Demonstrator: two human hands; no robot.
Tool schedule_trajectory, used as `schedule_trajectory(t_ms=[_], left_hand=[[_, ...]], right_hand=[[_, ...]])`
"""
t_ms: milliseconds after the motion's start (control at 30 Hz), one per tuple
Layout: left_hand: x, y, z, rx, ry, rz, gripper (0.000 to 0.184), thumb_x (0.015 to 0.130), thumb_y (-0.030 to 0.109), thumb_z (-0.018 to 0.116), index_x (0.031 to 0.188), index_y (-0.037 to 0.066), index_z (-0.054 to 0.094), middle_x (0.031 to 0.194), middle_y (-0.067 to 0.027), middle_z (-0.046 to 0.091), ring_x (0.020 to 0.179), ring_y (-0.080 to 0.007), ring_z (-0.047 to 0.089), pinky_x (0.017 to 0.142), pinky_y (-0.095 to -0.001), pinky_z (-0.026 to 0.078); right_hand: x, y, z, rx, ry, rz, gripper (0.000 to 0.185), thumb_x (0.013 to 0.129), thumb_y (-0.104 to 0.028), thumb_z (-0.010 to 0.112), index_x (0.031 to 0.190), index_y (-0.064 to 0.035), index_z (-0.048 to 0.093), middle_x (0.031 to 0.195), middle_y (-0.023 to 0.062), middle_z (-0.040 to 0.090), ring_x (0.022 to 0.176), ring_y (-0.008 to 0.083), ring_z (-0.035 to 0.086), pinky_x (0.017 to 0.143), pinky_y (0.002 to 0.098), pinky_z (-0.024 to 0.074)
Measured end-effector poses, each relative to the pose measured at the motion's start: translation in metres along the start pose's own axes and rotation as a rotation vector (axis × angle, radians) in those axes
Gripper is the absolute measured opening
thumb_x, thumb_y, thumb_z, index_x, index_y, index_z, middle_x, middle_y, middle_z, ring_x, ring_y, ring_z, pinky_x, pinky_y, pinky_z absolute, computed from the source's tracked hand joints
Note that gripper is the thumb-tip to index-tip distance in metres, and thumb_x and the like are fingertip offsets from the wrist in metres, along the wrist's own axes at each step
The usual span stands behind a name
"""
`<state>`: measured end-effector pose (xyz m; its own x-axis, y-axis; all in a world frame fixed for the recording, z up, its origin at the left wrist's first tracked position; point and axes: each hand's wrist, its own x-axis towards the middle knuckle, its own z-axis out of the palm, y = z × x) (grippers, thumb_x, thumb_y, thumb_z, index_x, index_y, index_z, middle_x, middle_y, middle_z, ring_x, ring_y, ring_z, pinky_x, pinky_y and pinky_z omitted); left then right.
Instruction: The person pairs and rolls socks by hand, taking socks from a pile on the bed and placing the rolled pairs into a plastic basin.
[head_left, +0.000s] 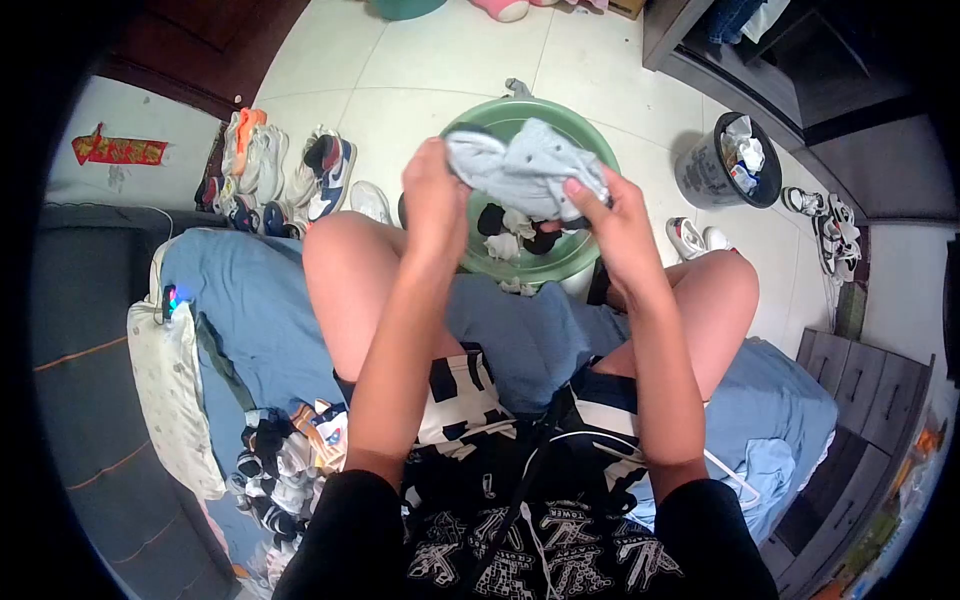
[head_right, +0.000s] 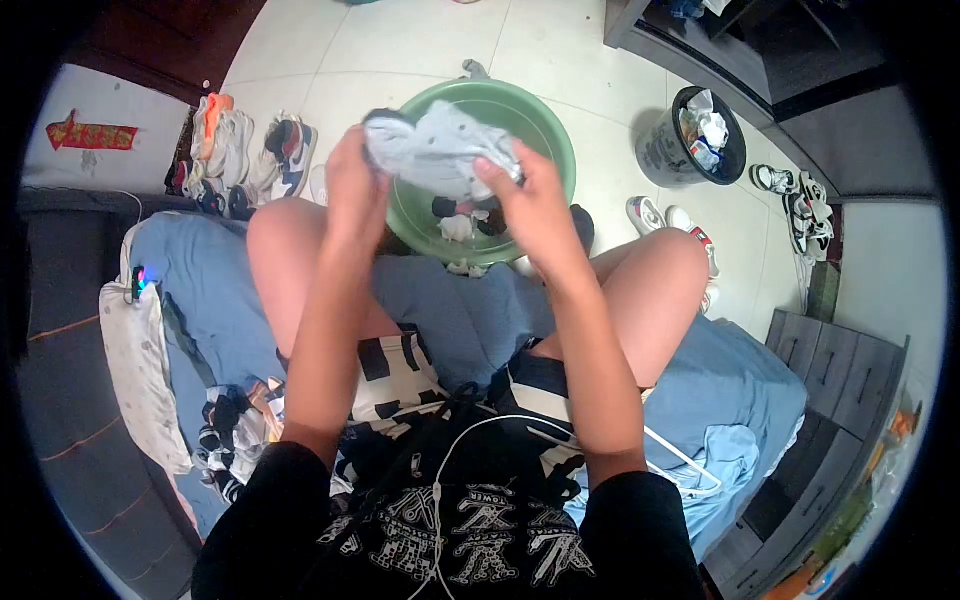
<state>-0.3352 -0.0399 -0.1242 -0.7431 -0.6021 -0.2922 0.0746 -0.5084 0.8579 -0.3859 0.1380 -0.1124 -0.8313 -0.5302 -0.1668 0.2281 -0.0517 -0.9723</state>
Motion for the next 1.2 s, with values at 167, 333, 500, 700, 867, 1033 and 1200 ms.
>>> schedule_trajectory(t_ms=[167, 333, 500, 700, 867, 1033, 1200], left_hand=[[0.025, 0.012, -0.034, -0.226, -0.089, -0.048, 0.024, 0.098, 0.022, 0.044, 0.103, 0.003, 0.058, 0.098, -0.0060, 0.062, 0.095, -0.0174, 0.060, 0.084, -0.0324, 0.049], [0.022, 0.028, -0.040, -0.113, 0.081, 0.085, 0.016, 0.096, 0.017, 0.052, 0.103, 0.004, 0.057, 0.091, -0.0059, 0.061, 0.083, -0.0158, 0.060, 0.075, -0.0299, 0.050], [0.009, 0.023, -0.024, 0.115, 0.026, 0.189, 0.011, 0.096, 0.009, 0.054, 0.106, 0.005, 0.053, 0.087, -0.0069, 0.062, 0.077, -0.0110, 0.058, 0.067, -0.0252, 0.047], [0.005, 0.008, -0.016, 0.259, -0.214, 0.074, 0.019, 0.093, 0.008, 0.055, 0.107, 0.003, 0.067, 0.094, -0.0030, 0.065, 0.082, -0.0080, 0.056, 0.073, -0.0224, 0.044], [-0.010, 0.001, 0.002, 0.438, -0.546, -0.046, 0.032, 0.093, 0.020, 0.058, 0.120, 0.004, 0.062, 0.106, -0.0061, 0.063, 0.098, -0.0115, 0.056, 0.083, -0.0235, 0.045], [-0.008, -0.001, 0.002, 0.742, -0.526, -0.058, 0.036, 0.096, 0.028, 0.054, 0.121, 0.003, 0.059, 0.106, -0.0031, 0.060, 0.086, -0.0077, 0.052, 0.073, -0.0224, 0.041], [-0.011, -0.004, 0.006, 0.151, -0.157, -0.158, 0.034, 0.096, 0.035, 0.050, 0.105, 0.004, 0.060, 0.086, 0.0017, 0.054, 0.068, -0.0073, 0.042, 0.064, -0.0235, 0.036]], right_hand=[[0.006, 0.001, -0.008, 0.221, 0.071, 0.066, 0.031, 0.094, -0.015, 0.058, 0.119, 0.0032, 0.055, 0.100, 0.0122, 0.065, 0.085, 0.0196, 0.064, 0.071, 0.0331, 0.0559], [0.009, -0.007, -0.025, 0.354, 0.079, -0.011, 0.030, 0.094, -0.014, 0.053, 0.120, 0.0009, 0.052, 0.101, 0.0148, 0.065, 0.086, 0.0220, 0.064, 0.073, 0.0338, 0.0543], [0.008, -0.008, -0.021, 0.415, -0.025, -0.059, 0.037, 0.093, -0.018, 0.054, 0.124, 0.0017, 0.047, 0.098, 0.0156, 0.065, 0.084, 0.0210, 0.064, 0.069, 0.0328, 0.0527], [0.002, 0.000, -0.010, 0.238, 0.111, 0.025, 0.045, 0.093, -0.032, 0.058, 0.123, 0.0003, 0.051, 0.099, 0.0127, 0.065, 0.089, 0.0166, 0.060, 0.069, 0.0297, 0.0499], [0.001, -0.001, 0.001, 0.144, 0.048, 0.093, 0.058, 0.098, -0.054, 0.036, 0.114, -0.0023, 0.056, 0.089, 0.0065, 0.063, 0.070, 0.0118, 0.058, 0.058, 0.0264, 0.0463], [0.001, 0.003, 0.000, 0.383, -0.049, 0.161, 0.050, 0.099, -0.049, 0.038, 0.101, -0.0030, 0.058, 0.079, 0.0064, 0.059, 0.069, 0.0151, 0.054, 0.057, 0.0298, 0.0448], [0.003, -0.007, -0.007, 0.446, -0.082, -0.004, 0.036, 0.098, -0.034, 0.049, 0.098, -0.0001, 0.061, 0.081, 0.0064, 0.060, 0.070, 0.0149, 0.054, 0.065, 0.0290, 0.0470]])
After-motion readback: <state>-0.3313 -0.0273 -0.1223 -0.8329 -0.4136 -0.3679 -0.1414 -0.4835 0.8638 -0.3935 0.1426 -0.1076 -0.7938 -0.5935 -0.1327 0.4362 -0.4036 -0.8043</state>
